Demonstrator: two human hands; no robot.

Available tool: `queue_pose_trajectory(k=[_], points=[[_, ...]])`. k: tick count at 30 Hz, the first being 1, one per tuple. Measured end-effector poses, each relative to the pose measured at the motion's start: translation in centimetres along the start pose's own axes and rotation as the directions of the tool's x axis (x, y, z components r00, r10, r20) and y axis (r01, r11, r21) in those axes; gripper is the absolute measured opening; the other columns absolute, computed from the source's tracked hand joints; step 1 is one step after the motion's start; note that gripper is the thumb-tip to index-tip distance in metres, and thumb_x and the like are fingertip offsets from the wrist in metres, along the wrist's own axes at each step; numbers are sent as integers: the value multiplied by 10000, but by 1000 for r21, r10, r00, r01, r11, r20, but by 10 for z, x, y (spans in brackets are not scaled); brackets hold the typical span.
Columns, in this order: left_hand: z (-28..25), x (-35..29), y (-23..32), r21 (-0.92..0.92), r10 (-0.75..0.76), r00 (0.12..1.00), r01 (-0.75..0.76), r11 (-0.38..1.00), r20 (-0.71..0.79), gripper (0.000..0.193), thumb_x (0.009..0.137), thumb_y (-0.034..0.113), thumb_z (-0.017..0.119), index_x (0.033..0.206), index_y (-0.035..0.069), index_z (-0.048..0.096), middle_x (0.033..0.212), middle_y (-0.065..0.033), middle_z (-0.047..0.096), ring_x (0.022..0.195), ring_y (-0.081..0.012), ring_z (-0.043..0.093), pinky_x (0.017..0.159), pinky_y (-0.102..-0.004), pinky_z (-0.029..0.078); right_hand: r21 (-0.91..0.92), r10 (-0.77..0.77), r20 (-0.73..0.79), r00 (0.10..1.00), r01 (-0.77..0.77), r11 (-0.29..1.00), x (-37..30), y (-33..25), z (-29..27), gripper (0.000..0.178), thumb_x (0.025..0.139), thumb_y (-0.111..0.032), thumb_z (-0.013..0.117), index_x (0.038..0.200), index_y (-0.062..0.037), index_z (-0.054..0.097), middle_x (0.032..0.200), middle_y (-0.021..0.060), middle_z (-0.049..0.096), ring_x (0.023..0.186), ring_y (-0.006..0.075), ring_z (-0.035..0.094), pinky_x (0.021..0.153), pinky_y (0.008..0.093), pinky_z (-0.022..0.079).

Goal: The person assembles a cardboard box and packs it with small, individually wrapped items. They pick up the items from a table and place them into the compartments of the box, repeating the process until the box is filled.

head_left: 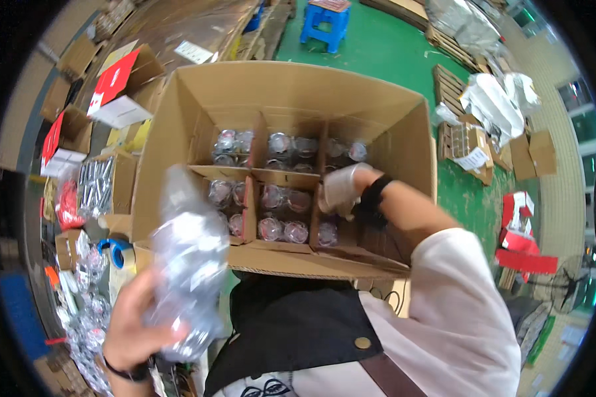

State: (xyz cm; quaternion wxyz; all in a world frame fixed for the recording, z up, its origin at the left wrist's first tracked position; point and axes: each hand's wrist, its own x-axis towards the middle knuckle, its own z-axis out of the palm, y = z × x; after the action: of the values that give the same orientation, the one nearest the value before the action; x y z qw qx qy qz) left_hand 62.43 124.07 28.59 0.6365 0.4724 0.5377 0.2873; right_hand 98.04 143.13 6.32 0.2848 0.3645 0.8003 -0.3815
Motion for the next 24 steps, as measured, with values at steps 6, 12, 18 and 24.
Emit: queue_pose_trajectory(k=[6, 12, 18, 24], points=[[98, 184, 0, 197, -368, 767, 311, 930, 525, 441, 867, 249, 694, 1220, 15, 567, 1109, -82, 626, 1008, -166, 602, 852, -324, 490, 626, 428, -773, 468, 455, 633, -291, -79, -42, 464, 959, -270, 509, 1300, 44, 506, 844, 129, 705, 604, 173, 661, 580, 261, 536], [250, 306, -117, 484, -704, 617, 524, 701, 351, 238, 896, 225, 651, 1019, 22, 656, 920, -104, 670, 775, -232, 653, 623, -391, 530, 519, 842, -359, -403, 663, 539, -446, -58, 206, 473, 973, -364, 552, 1289, -14, 515, 885, 55, 639, 678, 89, 599, 535, 180, 467], [308, 367, -349, 630, -311, 888, 32, 776, 338, 472, 879, 381, 602, 962, -81, 654, 908, -300, 659, 941, -386, 648, 795, -369, 510, 684, 898, 294, -329, 728, 43, -370, -118, 372, 386, 973, -289, 571, 1239, -13, 528, 886, 82, 653, 658, 124, 627, 538, 227, 523], [307, 312, -277, 858, -421, 780, -277, 432, 464, 748, 951, 500, 438, 1524, 96, 179, 1549, -268, 176, 1433, -378, 230, 1080, -629, 238, 488, 798, 538, -271, 872, -33, -332, -166, 438, 408, 983, -264, 545, 1279, 11, 486, 937, 129, 644, 720, 165, 642, 555, 247, 538]])
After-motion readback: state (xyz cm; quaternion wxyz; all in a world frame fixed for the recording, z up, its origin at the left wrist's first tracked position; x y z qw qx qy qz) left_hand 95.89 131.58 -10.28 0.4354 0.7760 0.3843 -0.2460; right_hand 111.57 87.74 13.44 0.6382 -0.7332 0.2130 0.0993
